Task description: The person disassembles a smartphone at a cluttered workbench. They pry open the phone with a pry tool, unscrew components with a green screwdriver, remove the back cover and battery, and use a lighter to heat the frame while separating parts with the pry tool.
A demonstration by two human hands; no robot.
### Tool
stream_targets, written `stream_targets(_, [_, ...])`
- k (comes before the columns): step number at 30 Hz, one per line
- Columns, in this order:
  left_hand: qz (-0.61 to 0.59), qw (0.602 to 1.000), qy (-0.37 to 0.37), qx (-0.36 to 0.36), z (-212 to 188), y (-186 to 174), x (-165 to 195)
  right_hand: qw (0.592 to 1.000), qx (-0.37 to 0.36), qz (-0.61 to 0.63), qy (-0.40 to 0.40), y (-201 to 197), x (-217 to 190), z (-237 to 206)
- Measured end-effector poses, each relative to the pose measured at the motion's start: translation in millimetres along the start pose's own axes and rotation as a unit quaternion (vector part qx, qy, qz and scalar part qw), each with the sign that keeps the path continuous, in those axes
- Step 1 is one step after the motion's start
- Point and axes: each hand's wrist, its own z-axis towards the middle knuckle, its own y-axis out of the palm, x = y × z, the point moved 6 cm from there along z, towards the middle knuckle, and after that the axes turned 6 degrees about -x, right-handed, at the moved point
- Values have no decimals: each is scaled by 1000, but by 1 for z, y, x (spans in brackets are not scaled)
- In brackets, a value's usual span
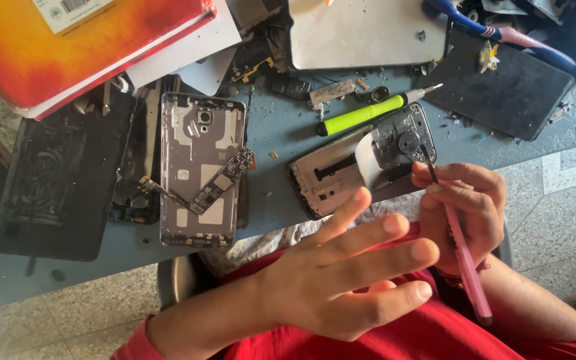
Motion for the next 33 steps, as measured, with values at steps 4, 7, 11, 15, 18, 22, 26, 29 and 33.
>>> stream_targets(4, [-45, 999, 6, -1, 4, 2, -3, 1000, -11, 14, -5, 0, -2, 7])
stream_targets(7, [-67, 998, 13, -6, 4, 0, -6, 996, -58, -55, -50, 2, -10, 15])
stream_targets(11, [-89, 996, 10, -10, 3, -2, -6, 981, -129, -129, -63, 4, -21, 23])
stream_targets(15, [-74, 997, 20, -16, 2, 0, -6, 973, -140, -174, -55, 12, -30, 29])
stream_targets(18, [-44, 998, 27, -23, 0, 3, -7, 972, -125, -189, -61, 16, -34, 34])
stream_targets(22, [10, 1000, 21, -2, -3, 3, -11, 968, -131, -202, -63, 15, -37, 38])
stream_targets(26, [39, 999, -18, 27, -3, -6, -17, 966, -149, -203, -66, 11, -37, 43])
stream_targets(29, [191, 979, -67, 23, 2, -12, -25, 963, -160, -200, -79, 10, -39, 46])
stream_targets(33, [192, 971, -138, 20, 8, -20, -31, 964, -163, -194, -82, 9, -38, 48])
